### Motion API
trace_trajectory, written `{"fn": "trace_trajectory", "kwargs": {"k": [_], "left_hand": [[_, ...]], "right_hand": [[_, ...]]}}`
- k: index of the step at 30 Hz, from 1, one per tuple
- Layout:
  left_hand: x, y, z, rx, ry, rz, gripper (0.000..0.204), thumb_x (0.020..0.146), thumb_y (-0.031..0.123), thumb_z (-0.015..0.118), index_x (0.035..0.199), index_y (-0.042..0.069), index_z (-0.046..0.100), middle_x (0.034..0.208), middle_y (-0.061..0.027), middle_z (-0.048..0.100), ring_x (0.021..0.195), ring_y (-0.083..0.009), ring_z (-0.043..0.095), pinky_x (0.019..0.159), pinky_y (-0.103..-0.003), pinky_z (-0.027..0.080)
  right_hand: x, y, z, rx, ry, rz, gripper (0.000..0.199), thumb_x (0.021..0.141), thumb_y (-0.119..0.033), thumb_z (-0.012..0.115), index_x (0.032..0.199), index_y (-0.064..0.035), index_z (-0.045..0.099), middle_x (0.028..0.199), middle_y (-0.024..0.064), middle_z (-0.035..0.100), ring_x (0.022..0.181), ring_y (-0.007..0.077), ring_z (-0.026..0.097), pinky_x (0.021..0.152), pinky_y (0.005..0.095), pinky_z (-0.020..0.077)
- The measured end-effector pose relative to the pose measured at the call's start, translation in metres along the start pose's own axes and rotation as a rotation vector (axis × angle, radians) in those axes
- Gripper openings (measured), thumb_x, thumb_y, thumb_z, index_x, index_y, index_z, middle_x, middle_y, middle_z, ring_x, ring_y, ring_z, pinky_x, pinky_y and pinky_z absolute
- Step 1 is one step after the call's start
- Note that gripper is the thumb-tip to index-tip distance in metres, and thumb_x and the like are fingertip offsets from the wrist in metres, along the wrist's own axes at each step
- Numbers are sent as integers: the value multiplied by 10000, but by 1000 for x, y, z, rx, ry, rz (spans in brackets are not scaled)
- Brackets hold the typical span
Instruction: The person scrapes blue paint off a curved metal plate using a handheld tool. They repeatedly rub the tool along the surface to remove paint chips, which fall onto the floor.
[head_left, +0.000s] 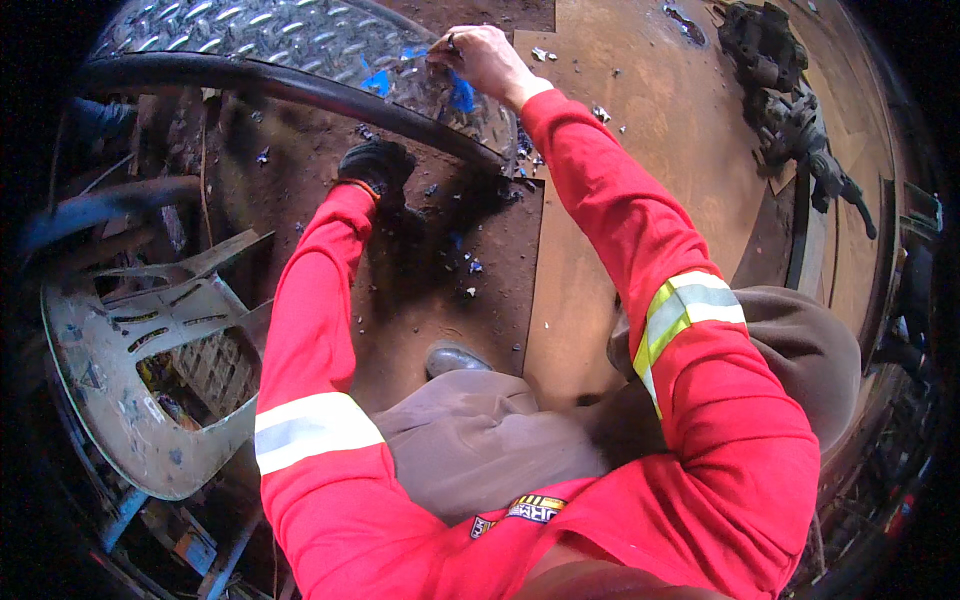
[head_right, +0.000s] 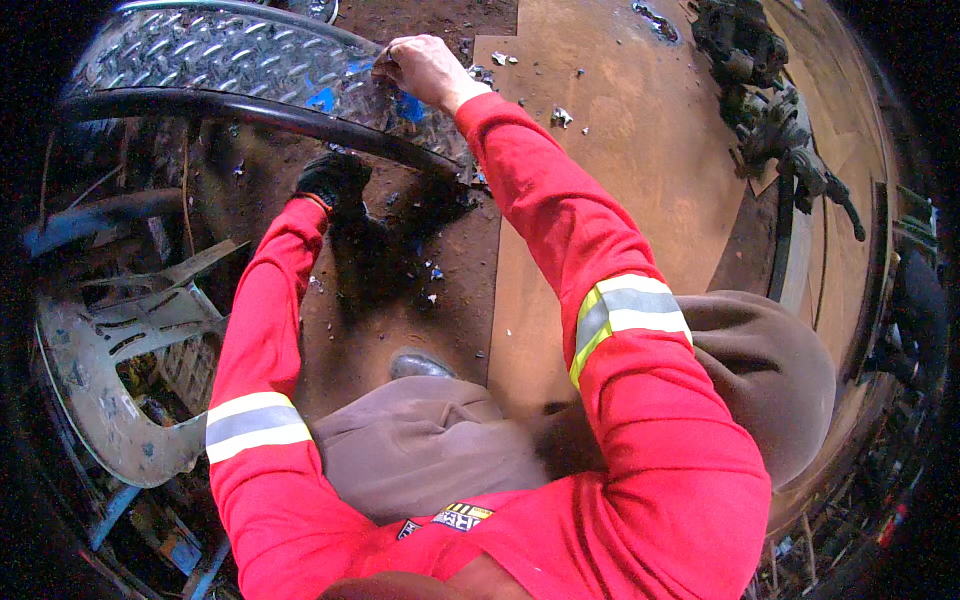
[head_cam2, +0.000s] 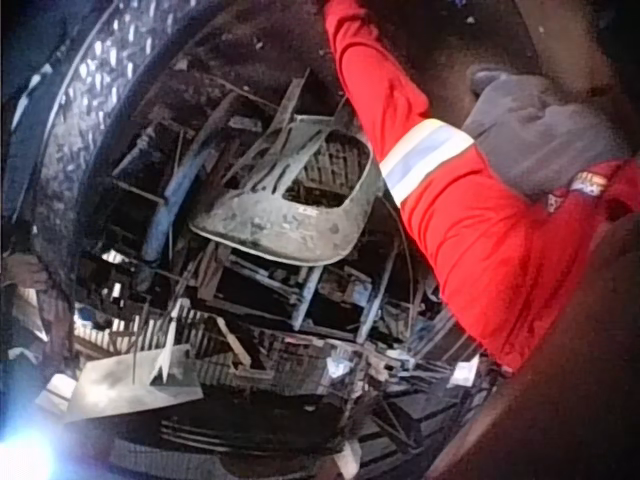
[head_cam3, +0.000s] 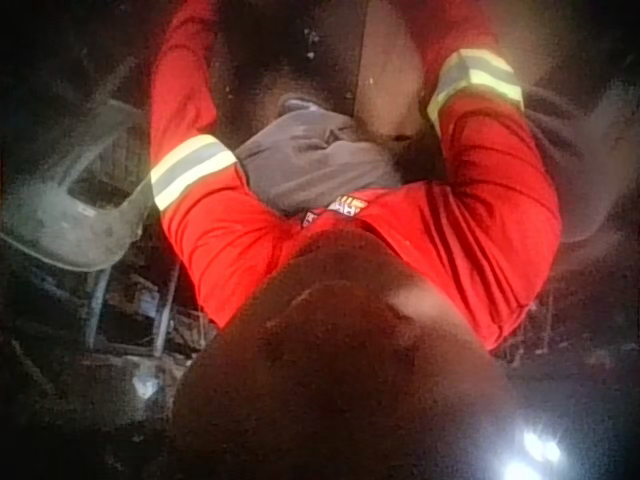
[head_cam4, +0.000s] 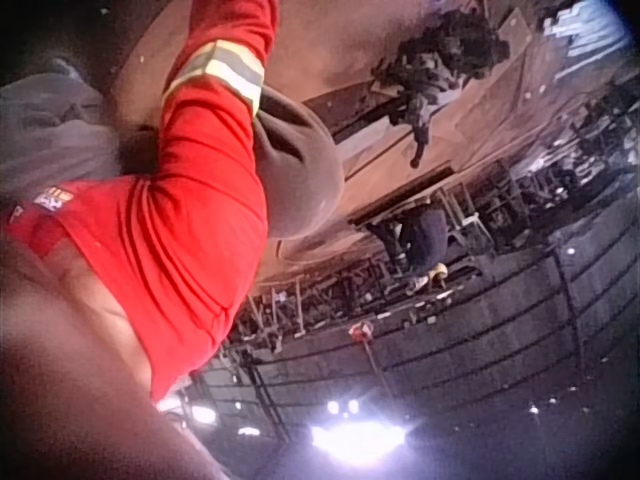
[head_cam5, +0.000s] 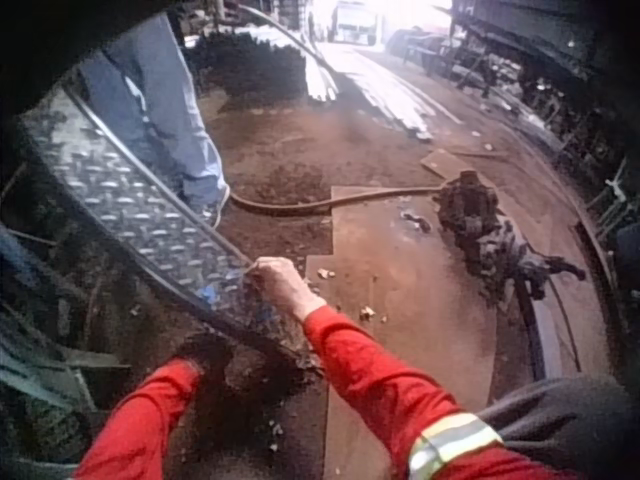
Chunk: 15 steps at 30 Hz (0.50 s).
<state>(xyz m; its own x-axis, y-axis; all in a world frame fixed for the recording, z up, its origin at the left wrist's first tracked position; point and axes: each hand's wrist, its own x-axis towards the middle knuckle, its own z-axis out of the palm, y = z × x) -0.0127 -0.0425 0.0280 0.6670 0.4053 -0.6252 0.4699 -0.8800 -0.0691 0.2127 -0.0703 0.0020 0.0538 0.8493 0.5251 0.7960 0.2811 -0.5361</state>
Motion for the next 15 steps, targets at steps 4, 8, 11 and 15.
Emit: {"fn": "trace_trajectory", "kwargs": {"k": [4, 8, 11, 15], "left_hand": [[6, 4, 3, 103, -5, 52, 436, 762, 364, 628, 1142, 151, 627, 1180, -115, 607, 1139, -305, 551, 965, -426, 440], [15, -14, 31, -18, 102, -3, 368, 852, 370, 501, 1099, 140, 648, 1150, -126, 619, 1102, -311, 568, 944, -445, 438], [23, -6, 32, -21, 241, 41, 368, 847, 376, 478, 1025, 122, 675, 1096, -160, 636, 1043, -344, 592, 888, -471, 459], [32, -1, 36, -39, 139, 4, 386, 853, 375, 496, 1066, 92, 650, 1091, -178, 634, 1031, -371, 591, 890, -474, 456]], "right_hand": [[-1, 0, -1, -79, -25, -20, 193, 744, -26, 640, 921, -77, 697, 902, 114, 662, 864, 308, 636, 785, 374, 520], [3, -11, 6, -86, -18, 2, 175, 736, -39, 649, 904, -57, 690, 888, 122, 654, 862, 311, 631, 780, 377, 518], [-3, -8, 3, -126, 11, 8, 160, 741, -83, 659, 894, -47, 687, 881, 138, 659, 855, 316, 634, 772, 381, 519], [-4, -8, 3, -134, 26, 31, 157, 753, -101, 650, 897, -47, 682, 876, 144, 661, 854, 321, 635, 770, 391, 518]]}}
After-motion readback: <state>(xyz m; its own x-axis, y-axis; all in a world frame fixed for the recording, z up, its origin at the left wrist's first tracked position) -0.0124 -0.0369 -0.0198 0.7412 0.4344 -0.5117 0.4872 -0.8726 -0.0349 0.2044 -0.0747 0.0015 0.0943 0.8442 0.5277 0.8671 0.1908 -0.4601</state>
